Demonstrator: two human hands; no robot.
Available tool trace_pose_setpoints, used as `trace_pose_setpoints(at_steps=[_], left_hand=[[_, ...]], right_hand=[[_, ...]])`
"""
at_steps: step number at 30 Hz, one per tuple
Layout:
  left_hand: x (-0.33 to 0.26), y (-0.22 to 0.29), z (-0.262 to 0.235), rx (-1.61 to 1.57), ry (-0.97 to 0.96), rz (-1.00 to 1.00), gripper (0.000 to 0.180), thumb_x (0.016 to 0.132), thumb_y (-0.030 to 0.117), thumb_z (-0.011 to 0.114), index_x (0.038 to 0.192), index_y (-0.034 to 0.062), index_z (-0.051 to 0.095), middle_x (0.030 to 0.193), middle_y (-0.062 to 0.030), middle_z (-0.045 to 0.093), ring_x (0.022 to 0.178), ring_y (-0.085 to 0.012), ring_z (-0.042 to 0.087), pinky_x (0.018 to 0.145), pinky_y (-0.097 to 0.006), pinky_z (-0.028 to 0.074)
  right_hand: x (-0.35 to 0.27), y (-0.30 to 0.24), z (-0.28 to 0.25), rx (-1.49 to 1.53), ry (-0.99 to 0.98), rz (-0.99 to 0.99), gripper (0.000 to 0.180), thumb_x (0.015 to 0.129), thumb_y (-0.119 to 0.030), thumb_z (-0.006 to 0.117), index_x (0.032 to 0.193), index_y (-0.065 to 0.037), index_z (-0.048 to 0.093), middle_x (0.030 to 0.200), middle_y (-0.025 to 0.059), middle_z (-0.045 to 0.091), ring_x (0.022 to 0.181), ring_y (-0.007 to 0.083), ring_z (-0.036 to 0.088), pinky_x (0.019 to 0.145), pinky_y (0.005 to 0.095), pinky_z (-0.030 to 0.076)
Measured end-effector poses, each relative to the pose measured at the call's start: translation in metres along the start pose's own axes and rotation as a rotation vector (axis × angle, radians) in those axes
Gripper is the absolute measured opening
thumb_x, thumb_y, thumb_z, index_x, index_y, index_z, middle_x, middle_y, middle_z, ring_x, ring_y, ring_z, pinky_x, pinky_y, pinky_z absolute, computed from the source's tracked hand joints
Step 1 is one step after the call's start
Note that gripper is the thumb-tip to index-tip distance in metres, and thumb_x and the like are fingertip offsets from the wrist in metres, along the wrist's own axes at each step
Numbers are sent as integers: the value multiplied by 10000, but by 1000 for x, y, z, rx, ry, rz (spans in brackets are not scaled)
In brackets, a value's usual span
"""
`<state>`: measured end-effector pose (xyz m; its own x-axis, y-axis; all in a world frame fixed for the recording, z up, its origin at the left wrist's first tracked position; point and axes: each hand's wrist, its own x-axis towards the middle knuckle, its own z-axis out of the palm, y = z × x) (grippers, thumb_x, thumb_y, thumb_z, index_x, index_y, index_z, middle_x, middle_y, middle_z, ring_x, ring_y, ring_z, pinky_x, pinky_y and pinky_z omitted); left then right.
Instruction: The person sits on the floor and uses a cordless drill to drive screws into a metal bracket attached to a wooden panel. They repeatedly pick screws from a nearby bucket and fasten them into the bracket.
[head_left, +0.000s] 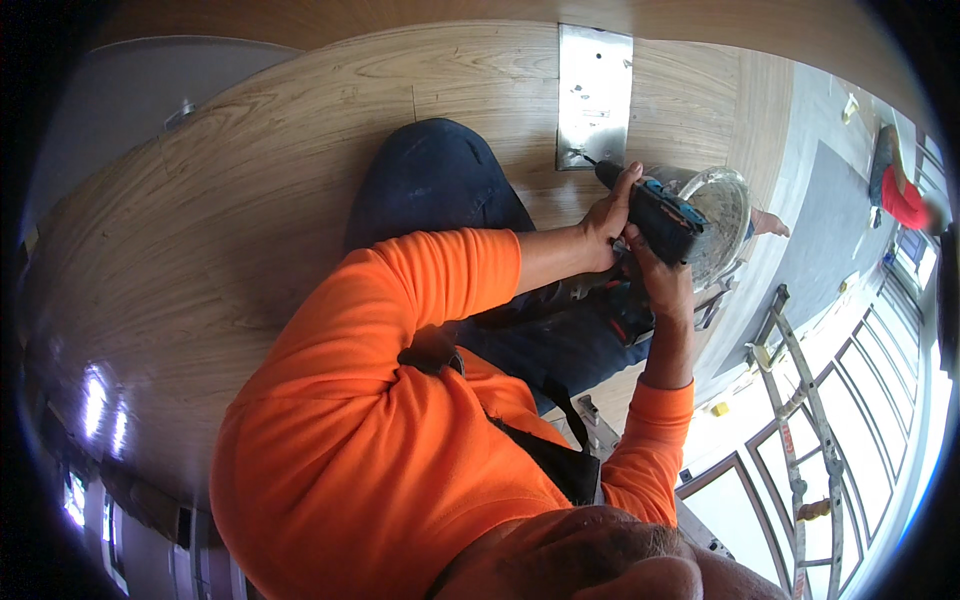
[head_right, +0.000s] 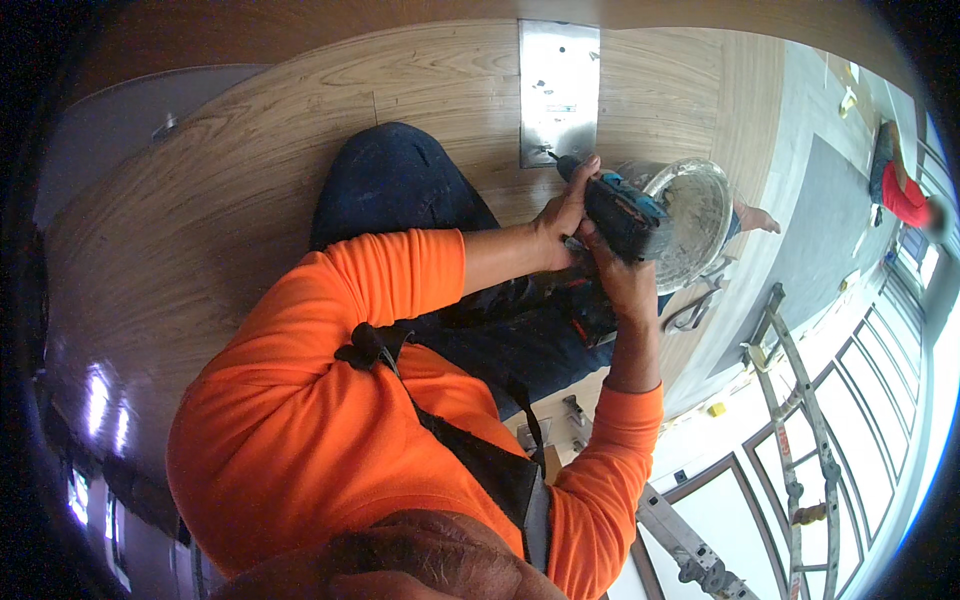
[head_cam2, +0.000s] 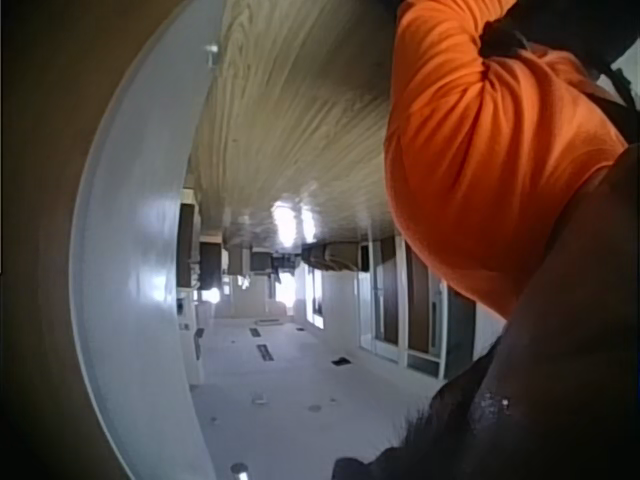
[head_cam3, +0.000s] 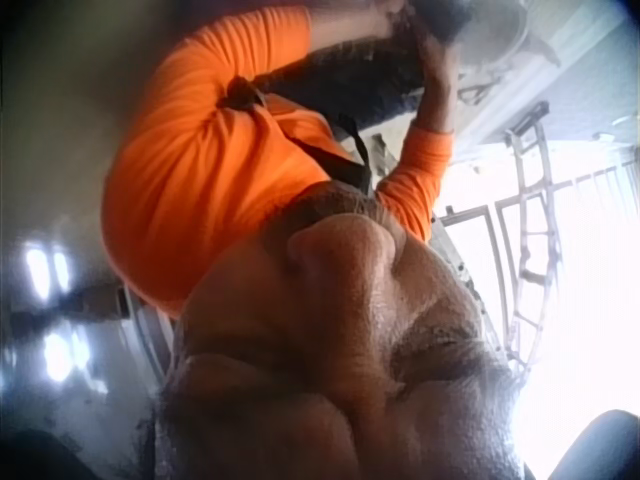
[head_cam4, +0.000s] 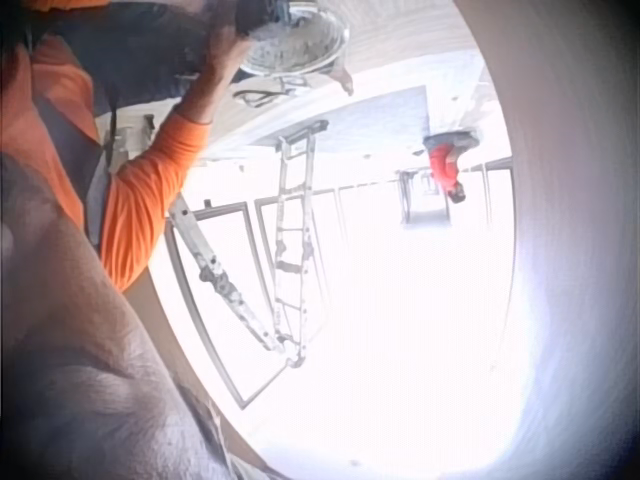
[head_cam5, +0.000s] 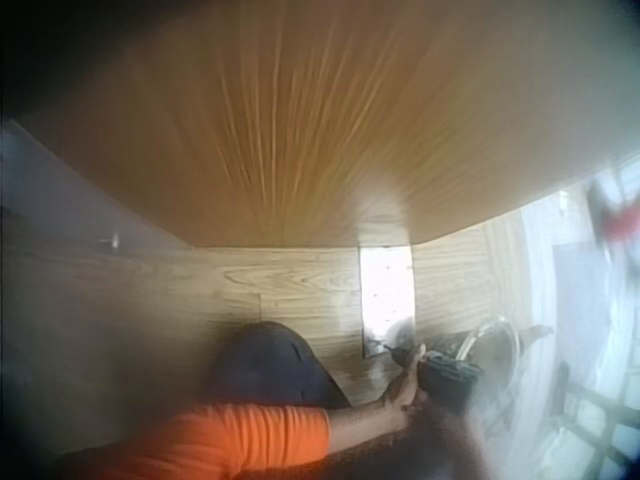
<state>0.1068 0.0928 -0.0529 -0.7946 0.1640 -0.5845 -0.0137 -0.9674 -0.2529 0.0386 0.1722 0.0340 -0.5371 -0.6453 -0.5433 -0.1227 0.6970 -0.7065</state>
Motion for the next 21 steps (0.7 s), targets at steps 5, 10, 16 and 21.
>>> trace_pose_setpoints(at_steps=[5, 10, 16, 21], left_hand=[[-3, 3, 5, -16, 29, 17, 692, 806, 798, 528, 1181, 225, 632, 1207, -61, 636, 1142, -271, 551, 964, -552, 400], [10, 0, 0, -68, -13, 43, 669, 826, 788, 511, 1112, 202, 661, 1083, -61, 682, 1029, -247, 604, 914, -492, 447], [5, 4, 4, -87, -9, 70, 621, 853, 765, 509, 1079, 207, 663, 1002, -34, 690, 887, -204, 628, 805, -407, 487], [-6, 8, 13, -100, 46, 108, 598, 823, 783, 541, 1036, 237, 655, 959, 14, 675, 782, -157, 606, 694, -344, 479]], right_hand=[[4, -11, -2, 20, -19, 69, 386, 894, -120, 734, 1244, -1, 623, 1139, 97, 688, 1012, 187, 643, 890, 329, 510], [8, -16, -3, -67, -7, 18, 359, 896, -132, 733, 1215, -2, 634, 1123, 96, 692, 1008, 179, 644, 879, 320, 510], [13, -16, -7, -39, -50, 9, 353, 916, -215, 730, 1206, -37, 635, 992, 27, 676, 790, 95, 625, 607, 247, 527], [19, -13, -17, -99, -74, 60, 372, 913, -234, 735, 1209, -35, 630, 974, 28, 675, 771, 95, 619, 594, 249, 523]])
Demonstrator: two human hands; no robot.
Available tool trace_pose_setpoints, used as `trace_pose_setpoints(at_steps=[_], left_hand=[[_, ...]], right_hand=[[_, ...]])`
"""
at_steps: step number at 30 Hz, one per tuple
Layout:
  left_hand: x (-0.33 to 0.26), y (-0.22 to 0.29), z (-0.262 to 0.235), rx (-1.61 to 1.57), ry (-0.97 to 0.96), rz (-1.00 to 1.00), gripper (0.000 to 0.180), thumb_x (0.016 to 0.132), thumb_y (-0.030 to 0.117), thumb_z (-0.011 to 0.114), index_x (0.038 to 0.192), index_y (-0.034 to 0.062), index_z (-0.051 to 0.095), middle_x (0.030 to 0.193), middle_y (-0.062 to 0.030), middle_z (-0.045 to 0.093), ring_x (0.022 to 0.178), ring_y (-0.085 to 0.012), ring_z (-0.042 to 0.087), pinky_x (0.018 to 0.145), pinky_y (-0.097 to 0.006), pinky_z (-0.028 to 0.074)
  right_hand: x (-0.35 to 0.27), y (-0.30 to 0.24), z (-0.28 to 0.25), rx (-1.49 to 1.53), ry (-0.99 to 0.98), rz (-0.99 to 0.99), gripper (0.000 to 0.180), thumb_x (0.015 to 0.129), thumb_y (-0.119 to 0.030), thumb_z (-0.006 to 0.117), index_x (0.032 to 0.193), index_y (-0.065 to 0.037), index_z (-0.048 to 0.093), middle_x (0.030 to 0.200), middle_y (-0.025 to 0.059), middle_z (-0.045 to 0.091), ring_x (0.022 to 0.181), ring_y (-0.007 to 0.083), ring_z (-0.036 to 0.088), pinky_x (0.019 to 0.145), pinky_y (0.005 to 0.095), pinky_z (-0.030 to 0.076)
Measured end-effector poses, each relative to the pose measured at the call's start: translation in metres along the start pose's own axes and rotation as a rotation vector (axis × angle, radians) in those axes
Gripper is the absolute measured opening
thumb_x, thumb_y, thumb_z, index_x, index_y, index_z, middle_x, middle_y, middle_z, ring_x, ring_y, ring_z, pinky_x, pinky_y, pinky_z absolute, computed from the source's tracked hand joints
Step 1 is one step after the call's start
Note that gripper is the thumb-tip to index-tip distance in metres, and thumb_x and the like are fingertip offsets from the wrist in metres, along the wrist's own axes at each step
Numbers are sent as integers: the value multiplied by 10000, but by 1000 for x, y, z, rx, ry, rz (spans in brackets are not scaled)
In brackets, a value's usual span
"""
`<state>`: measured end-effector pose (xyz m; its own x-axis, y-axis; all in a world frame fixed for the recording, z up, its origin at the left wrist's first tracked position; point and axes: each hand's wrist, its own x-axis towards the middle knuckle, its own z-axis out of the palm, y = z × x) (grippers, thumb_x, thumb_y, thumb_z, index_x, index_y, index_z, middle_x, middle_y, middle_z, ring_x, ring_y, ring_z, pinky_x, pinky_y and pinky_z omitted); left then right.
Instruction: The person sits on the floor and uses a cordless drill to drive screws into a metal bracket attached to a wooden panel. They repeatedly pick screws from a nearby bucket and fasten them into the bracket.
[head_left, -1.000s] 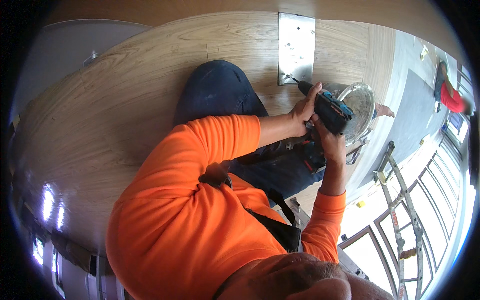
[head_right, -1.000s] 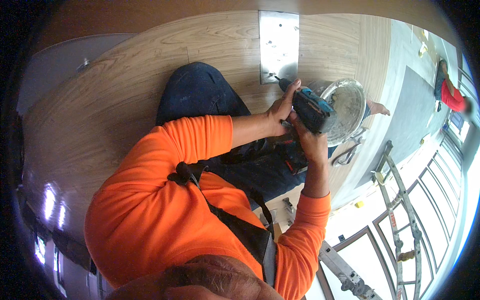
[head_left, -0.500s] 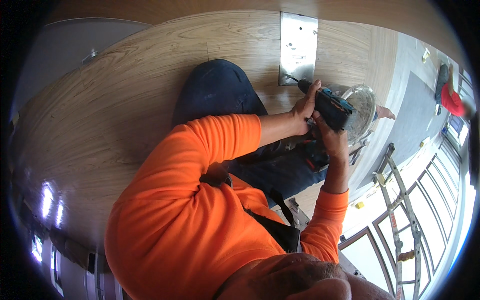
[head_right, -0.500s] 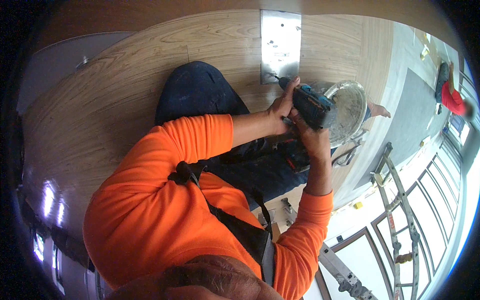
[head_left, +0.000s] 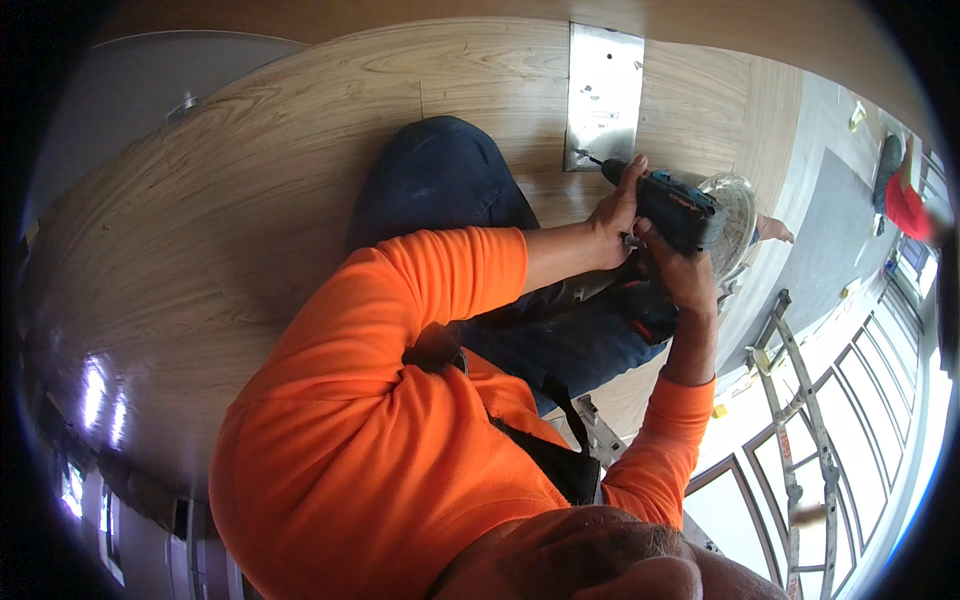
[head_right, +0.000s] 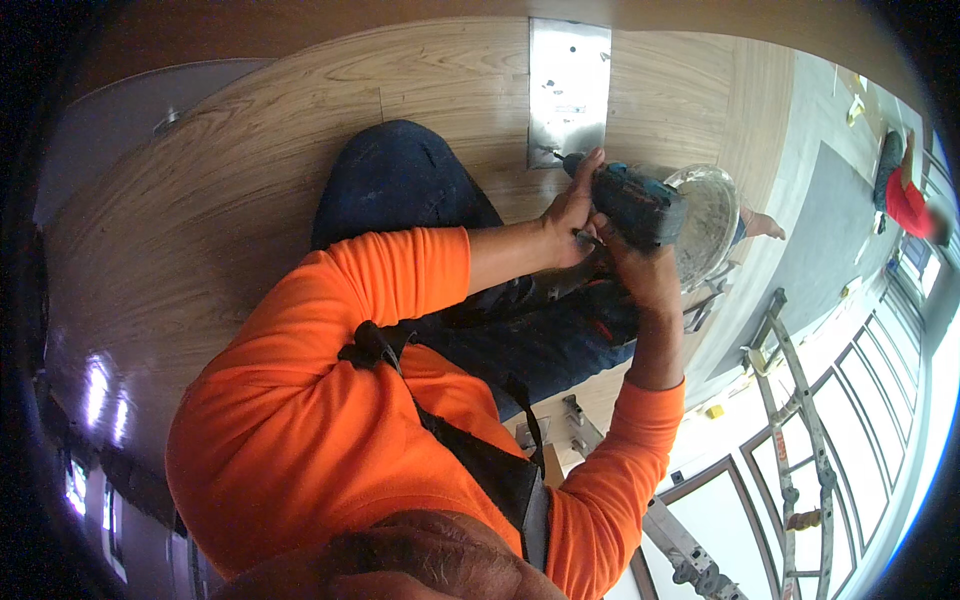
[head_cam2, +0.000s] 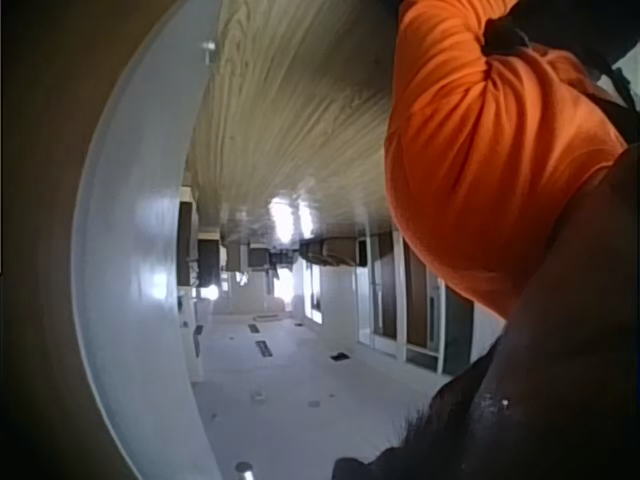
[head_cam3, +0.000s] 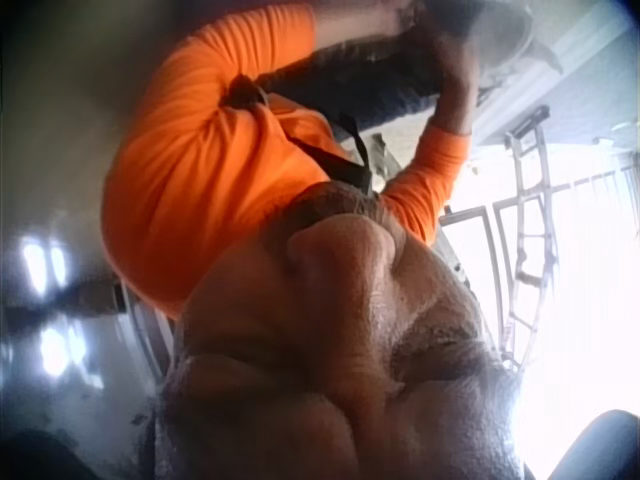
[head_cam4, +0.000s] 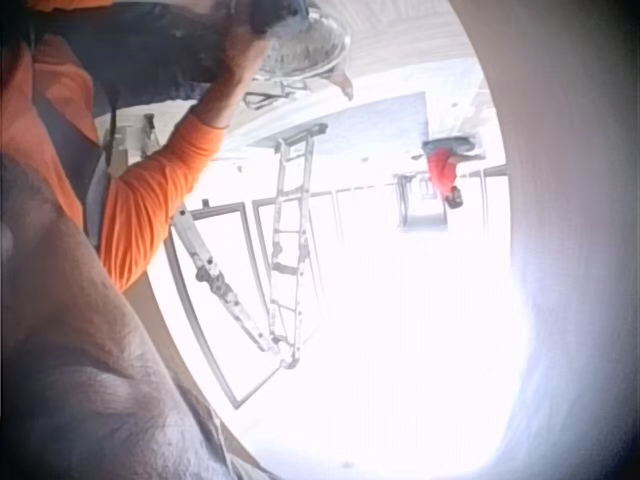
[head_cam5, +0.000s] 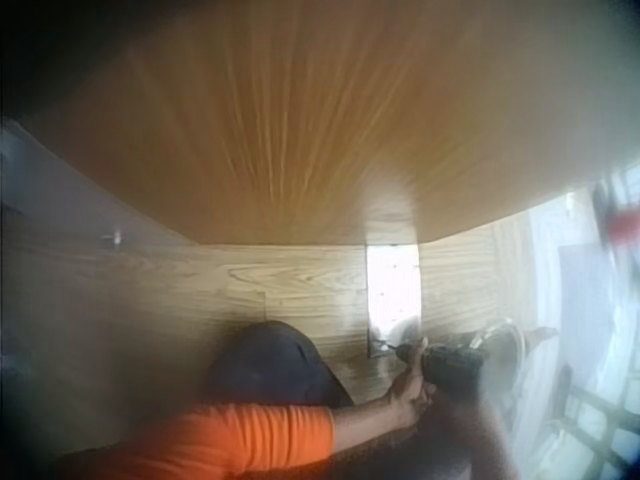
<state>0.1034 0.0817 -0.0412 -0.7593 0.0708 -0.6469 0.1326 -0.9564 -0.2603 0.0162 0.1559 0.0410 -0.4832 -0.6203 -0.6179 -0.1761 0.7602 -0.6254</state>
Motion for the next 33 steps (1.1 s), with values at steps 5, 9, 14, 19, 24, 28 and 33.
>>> trace_pose_setpoints(at_steps=[5, 9, 14, 19, 24, 28, 33], left_hand=[[4, 3, -1, 8, -57, -42, 583, 816, 791, 543, 1008, 252, 650, 882, 42, 652, 722, -139, 579, 649, -319, 459], [-7, 6, 4, 27, -39, -15, 586, 825, 791, 524, 1002, 249, 655, 903, 36, 678, 733, -135, 601, 670, -307, 458], [8, 1, -4, 25, -118, 12, 606, 848, 783, 493, 1012, 226, 666, 980, 32, 700, 804, -130, 627, 713, -309, 460], [3, 3, 5, -47, -33, 68, 614, 882, 758, 443, 950, 195, 676, 866, 16, 700, 746, -137, 624, 716, -306, 457], [4, 3, -4, 64, -140, 39, 593, 898, 740, 412, 922, 208, 672, 773, 20, 659, 648, -111, 546, 617, -293, 409], [4, -2, -2, 121, -141, 34, 629, 885, 781, 386, 927, 220, 667, 756, 32, 641, 617, -92, 497, 566, -284, 357], [12, -8, -12, 332, 4, 88, 690, 877, 814, 377, 976, 199, 673, 818, 15, 668, 691, -121, 559, 614, -281, 398]], right_hand=[[2, -3, 1, -21, 18, -50, 368, 911, -240, 736, 1200, -36, 634, 946, 20, 672, 703, 90, 602, 572, 246, 501], [4, -5, -1, -86, -12, -62, 362, 912, -232, 734, 1198, -35, 633, 926, 13, 672, 681, 82, 593, 559, 246, 487], [8, -13, -6, -65, -73, -55, 361, 911, -211, 733, 1209, -35, 631, 934, 14, 680, 693, 78, 593, 559, 243, 480], [15, -18, -7, -34, -136, -23, 401, 894, -132, 731, 1264, -34, 611, 1106, 69, 685, 961, 152, 623, 826, 303, 499], [8, -14, 0, -105, -78, -178, 403, 892, -111, 724, 1270, -30, 612, 1167, 85, 678, 1043, 175, 623, 899, 324, 499], [-5, -17, -2, -125, -43, -183, 394, 890, -121, 727, 1259, -32, 623, 1172, 89, 676, 1046, 180, 622, 903, 328, 495], [-20, 12, 13, 29, 104, -19, 396, 892, -165, 741, 1244, -25, 627, 1093, 71, 684, 986, 169, 633, 857, 316, 512]])
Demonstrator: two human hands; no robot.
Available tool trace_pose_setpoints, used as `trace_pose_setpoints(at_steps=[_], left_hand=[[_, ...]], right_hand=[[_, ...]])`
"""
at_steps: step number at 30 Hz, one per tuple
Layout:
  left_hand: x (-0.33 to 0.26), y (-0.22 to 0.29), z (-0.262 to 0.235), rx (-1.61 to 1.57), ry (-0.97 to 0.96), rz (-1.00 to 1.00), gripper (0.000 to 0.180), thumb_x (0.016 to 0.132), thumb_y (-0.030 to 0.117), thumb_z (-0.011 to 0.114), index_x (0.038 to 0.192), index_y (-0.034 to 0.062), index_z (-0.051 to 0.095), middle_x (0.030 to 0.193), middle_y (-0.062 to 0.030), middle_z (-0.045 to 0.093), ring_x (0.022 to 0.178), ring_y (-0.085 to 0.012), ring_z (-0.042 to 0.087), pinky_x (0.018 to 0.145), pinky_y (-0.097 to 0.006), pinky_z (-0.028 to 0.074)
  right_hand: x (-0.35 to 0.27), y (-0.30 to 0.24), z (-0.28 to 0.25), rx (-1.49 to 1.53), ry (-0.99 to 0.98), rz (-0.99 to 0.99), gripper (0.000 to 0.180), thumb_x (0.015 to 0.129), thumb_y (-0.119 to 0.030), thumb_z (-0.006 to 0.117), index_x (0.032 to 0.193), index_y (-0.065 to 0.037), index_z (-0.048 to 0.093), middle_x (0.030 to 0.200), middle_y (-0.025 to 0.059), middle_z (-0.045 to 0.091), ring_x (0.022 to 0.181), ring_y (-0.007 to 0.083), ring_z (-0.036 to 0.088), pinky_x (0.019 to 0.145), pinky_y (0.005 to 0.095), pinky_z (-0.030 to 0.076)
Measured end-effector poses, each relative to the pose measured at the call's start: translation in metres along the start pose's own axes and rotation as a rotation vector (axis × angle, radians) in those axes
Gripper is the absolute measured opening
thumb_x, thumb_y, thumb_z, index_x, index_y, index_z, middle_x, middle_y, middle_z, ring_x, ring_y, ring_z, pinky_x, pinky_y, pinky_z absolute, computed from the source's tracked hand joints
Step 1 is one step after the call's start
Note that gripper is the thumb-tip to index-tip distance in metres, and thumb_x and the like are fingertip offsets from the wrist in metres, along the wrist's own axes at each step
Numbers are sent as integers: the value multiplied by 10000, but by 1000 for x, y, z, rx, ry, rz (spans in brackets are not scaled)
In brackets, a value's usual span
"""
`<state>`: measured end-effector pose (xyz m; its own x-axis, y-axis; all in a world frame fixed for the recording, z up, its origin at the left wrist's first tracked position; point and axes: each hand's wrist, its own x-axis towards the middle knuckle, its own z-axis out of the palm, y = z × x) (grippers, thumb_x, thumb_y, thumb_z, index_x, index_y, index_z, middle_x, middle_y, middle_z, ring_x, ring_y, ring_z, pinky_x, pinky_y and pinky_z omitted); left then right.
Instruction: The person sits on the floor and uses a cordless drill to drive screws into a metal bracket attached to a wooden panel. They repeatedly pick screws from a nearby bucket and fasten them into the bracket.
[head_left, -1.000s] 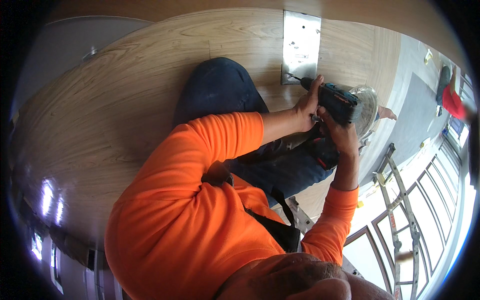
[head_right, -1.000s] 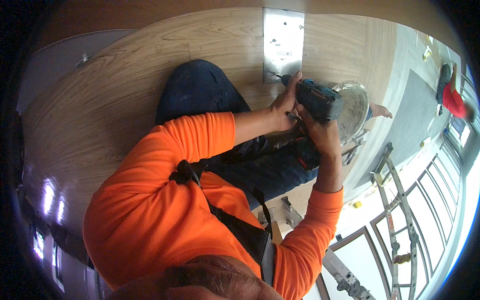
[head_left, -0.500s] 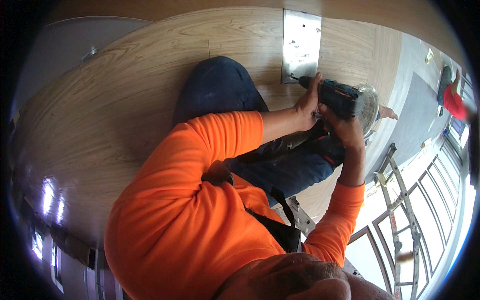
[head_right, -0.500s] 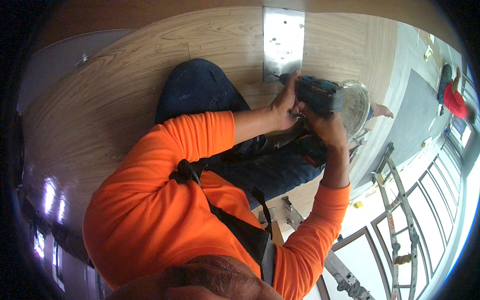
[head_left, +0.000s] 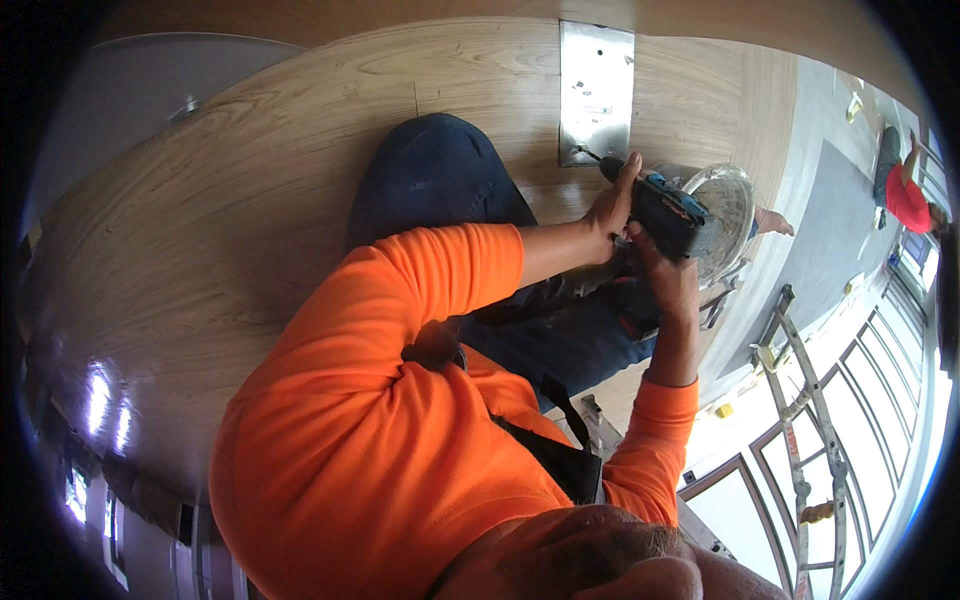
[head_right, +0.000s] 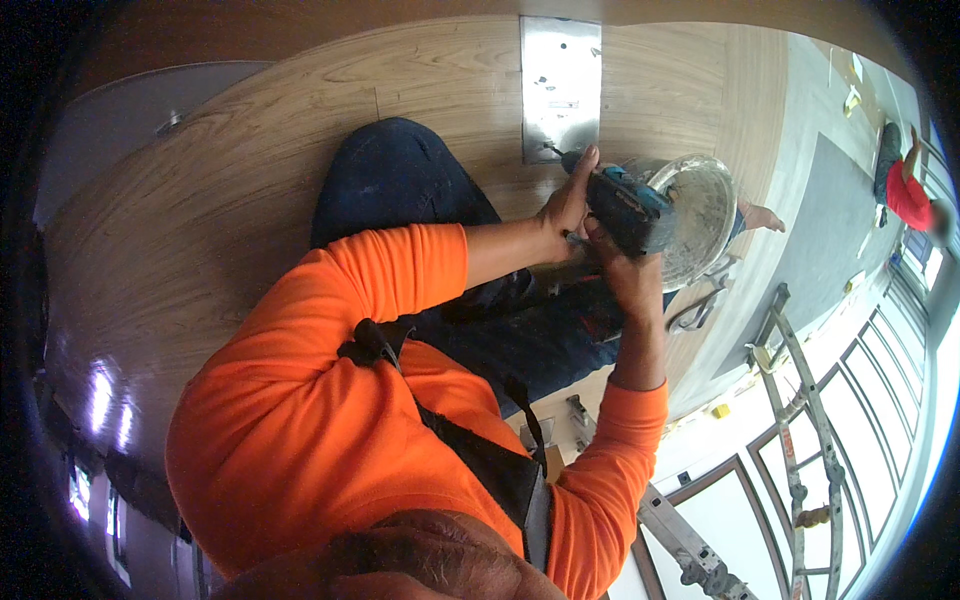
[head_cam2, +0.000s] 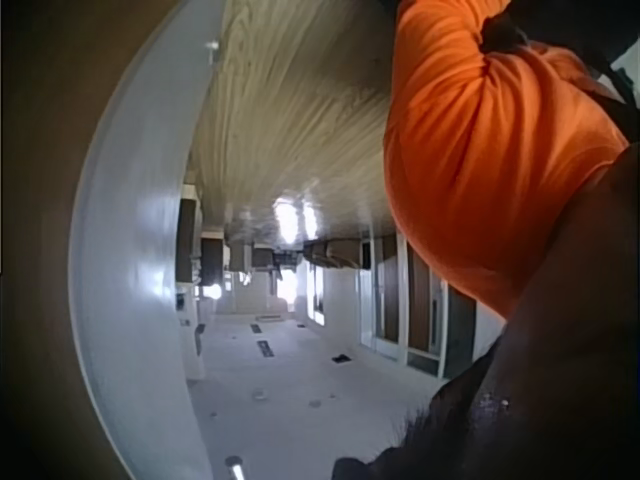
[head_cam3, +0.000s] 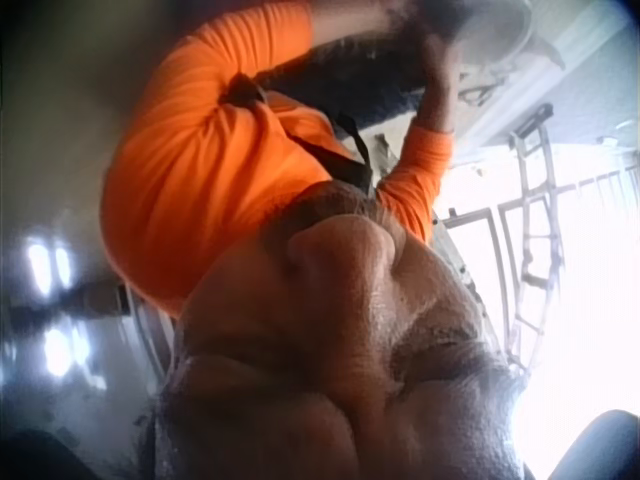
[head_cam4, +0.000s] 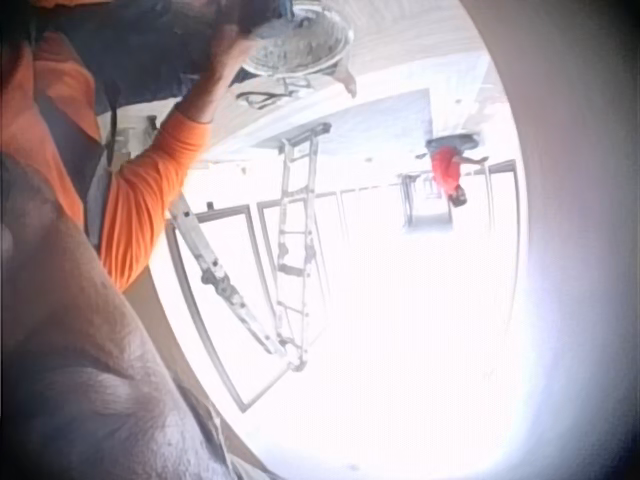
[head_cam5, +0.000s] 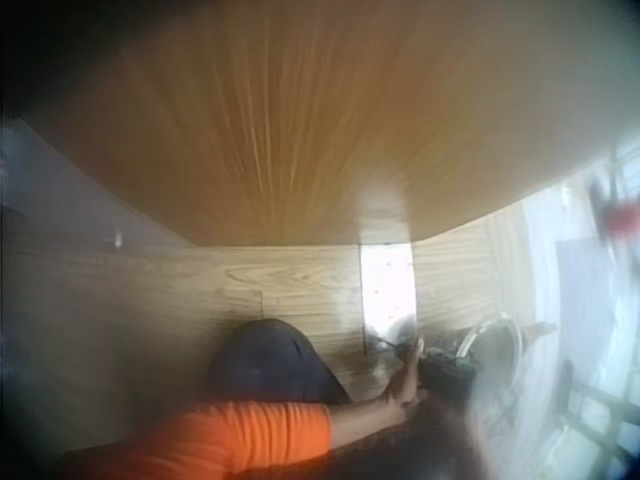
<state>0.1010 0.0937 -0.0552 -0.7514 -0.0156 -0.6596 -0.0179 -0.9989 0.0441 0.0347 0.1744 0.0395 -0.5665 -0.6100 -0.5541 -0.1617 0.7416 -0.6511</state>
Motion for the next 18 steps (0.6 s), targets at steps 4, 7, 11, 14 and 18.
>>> trace_pose_setpoints(at_steps=[4, 7, 11, 14, 18], left_hand=[[3, -14, -5, -61, -10, -43, 745, 875, 819, 373, 1064, 162, 670, 938, -52, 706, 864, -184, 649, 762, -325, 492], [10, -29, -16, -79, -78, -34, 784, 875, 825, 353, 1100, 140, 661, 997, -87, 715, 938, -215, 675, 859, -361, 516], [17, -39, -35, -157, -31, -51, 850, 863, 856, 279, 1088, 131, 661, 1010, -105, 717, 926, -232, 686, 876, -373, 519], [29, -37, -43, -129, 127, 22, 888, 869, 857, 197, 1137, 120, 615, 1023, -102, 702, 968, -247, 664, 863, -404, 506], [43, -34, -43, -241, 251, 103, 658, 982, 683, 255, 1124, 108, 542, 1046, -96, 674, 1030, -271, 629, 901, -452, 484]], right_hand=[[-15, 14, 12, 39, 90, -56, 410, 897, -207, 749, 1245, -30, 623, 1066, 62, 686, 931, 146, 636, 773, 298, 531], [-23, 29, 17, 41, 141, -213, 425, 900, -216, 749, 1261, -37, 616, 1078, 63, 688, 907, 123, 633, 697, 274, 530], [-41, 45, 17, 162, 157, 27, 413, 908, -213, 739, 1262, -39, 615, 1097, 71, 692, 916, 122, 632, 657, 269, 530], [-55, 40, 22, 292, 197, 101, 394, 913, -193, 732, 1258, -42, 618, 1109, 74, 692, 939, 143, 637, 700, 281, 535], [-65, 41, 21, 392, 212, 146, 359, 912, -159, 731, 1235, -41, 629, 1099, 69, 695, 935, 157, 642, 767, 296, 539]])
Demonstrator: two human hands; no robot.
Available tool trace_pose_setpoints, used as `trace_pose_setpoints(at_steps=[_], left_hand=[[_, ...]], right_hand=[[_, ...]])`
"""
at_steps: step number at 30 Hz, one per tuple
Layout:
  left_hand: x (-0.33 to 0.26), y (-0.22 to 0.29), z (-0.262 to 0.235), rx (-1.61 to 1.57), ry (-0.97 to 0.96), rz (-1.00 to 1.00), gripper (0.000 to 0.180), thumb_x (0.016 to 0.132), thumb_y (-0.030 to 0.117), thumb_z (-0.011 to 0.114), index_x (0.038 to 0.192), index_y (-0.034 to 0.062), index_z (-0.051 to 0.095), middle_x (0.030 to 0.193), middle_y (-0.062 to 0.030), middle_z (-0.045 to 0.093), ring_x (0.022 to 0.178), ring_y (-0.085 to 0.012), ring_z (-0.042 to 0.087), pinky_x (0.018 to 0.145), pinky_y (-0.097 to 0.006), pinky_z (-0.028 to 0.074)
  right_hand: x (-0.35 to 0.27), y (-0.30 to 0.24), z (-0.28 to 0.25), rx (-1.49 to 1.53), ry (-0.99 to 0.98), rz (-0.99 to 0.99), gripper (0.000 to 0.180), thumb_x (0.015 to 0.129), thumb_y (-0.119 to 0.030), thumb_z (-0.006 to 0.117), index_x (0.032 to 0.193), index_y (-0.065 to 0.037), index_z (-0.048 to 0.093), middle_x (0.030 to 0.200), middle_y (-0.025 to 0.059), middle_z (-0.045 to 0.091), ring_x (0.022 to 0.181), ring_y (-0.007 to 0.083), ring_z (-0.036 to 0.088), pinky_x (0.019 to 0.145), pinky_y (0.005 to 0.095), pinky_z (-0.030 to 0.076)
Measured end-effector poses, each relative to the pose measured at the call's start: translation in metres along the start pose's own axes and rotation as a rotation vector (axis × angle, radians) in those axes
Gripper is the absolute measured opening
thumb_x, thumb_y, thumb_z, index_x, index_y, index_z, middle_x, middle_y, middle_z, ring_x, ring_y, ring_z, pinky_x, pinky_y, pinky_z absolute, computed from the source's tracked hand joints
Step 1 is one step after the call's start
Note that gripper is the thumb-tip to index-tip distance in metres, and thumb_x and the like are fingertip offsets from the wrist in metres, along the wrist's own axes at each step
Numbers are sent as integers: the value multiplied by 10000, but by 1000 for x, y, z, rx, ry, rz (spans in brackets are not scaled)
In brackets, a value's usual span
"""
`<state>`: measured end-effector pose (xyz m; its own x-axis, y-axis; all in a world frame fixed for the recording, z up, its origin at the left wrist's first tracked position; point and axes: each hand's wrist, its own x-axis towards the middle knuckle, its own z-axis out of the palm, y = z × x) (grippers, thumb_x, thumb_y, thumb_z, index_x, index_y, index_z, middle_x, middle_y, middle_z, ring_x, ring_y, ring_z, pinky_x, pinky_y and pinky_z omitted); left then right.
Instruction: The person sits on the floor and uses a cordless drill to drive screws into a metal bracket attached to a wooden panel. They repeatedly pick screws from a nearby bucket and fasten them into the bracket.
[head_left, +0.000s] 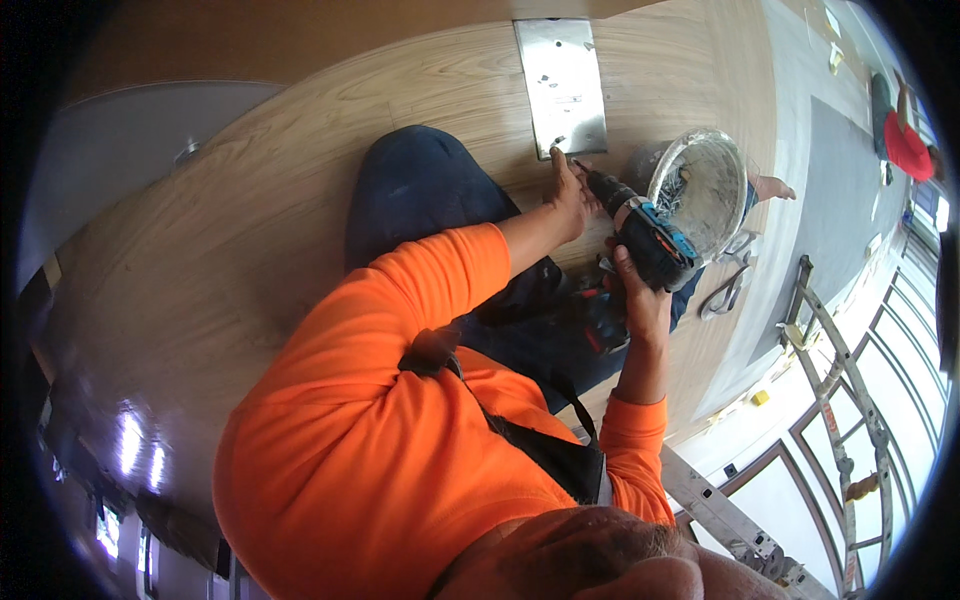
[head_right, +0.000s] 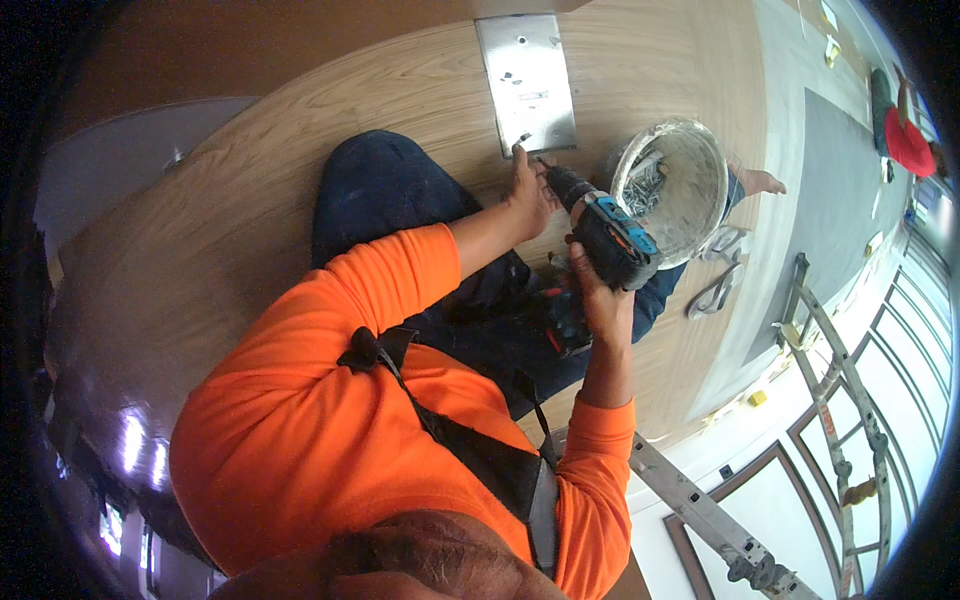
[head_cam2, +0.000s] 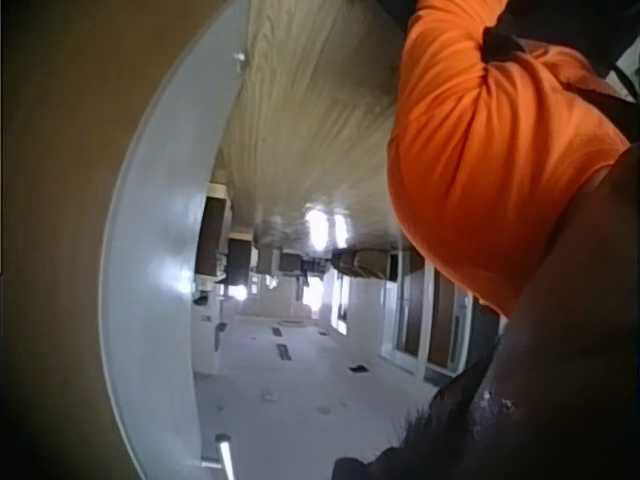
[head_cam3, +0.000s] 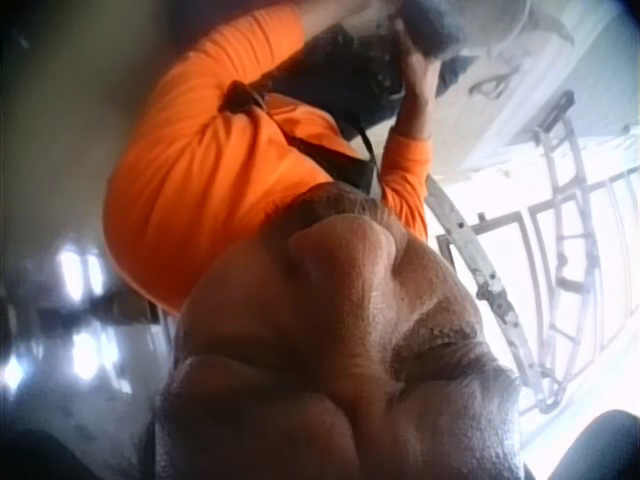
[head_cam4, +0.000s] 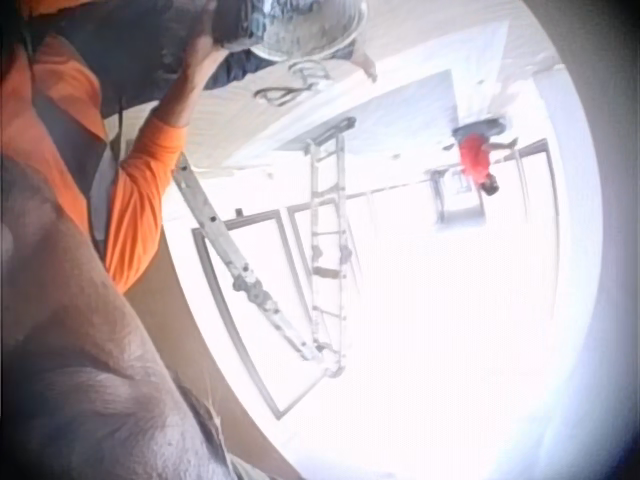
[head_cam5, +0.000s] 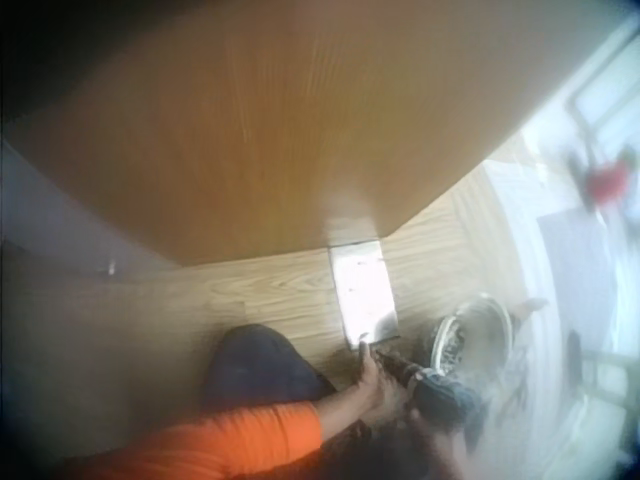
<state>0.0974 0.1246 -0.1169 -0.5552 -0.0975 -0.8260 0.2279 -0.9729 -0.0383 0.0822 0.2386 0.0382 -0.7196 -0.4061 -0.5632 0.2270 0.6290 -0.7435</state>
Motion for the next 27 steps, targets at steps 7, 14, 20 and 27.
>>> trace_pose_setpoints(at_steps=[7, 14, 20, 27], left_hand=[[19, -8, -14, -130, -115, 42, 348, 1025, 431, 437, 1045, 102, 549, 999, -104, 680, 981, -269, 654, 903, -450, 503], [18, -4, -13, -36, -14, 34, 276, 997, 368, 497, 939, 110, 574, 930, -88, 681, 891, -257, 669, 855, -408, 526], [24, -2, -14, -174, 8, 50, 276, 991, 361, 494, 948, 102, 580, 902, -83, 663, 874, -252, 666, 858, -396, 518], [26, -5, -12, -133, -22, 31, 360, 1020, 410, 450, 987, 76, 579, 905, -100, 649, 887, -269, 656, 860, -420, 516]], right_hand=[[-5, 0, -2, 72, -17, 39, 379, 908, -166, 739, 1245, -36, 623, 1113, 68, 695, 944, 161, 648, 795, 302, 537], [0, 9, -6, -62, -8, -64, 337, 904, -136, 731, 1213, -29, 650, 1097, 70, 684, 969, 172, 633, 866, 328, 513], [9, 1, 1, -120, -47, -178, 317, 895, -134, 735, 1186, -28, 666, 1079, 64, 687, 961, 172, 634, 874, 333, 508], [10, -5, -2, -161, -50, -118, 302, 900, -125, 725, 1176, -18, 666, 1058, 72, 697, 951, 184, 642, 868, 334, 509]])
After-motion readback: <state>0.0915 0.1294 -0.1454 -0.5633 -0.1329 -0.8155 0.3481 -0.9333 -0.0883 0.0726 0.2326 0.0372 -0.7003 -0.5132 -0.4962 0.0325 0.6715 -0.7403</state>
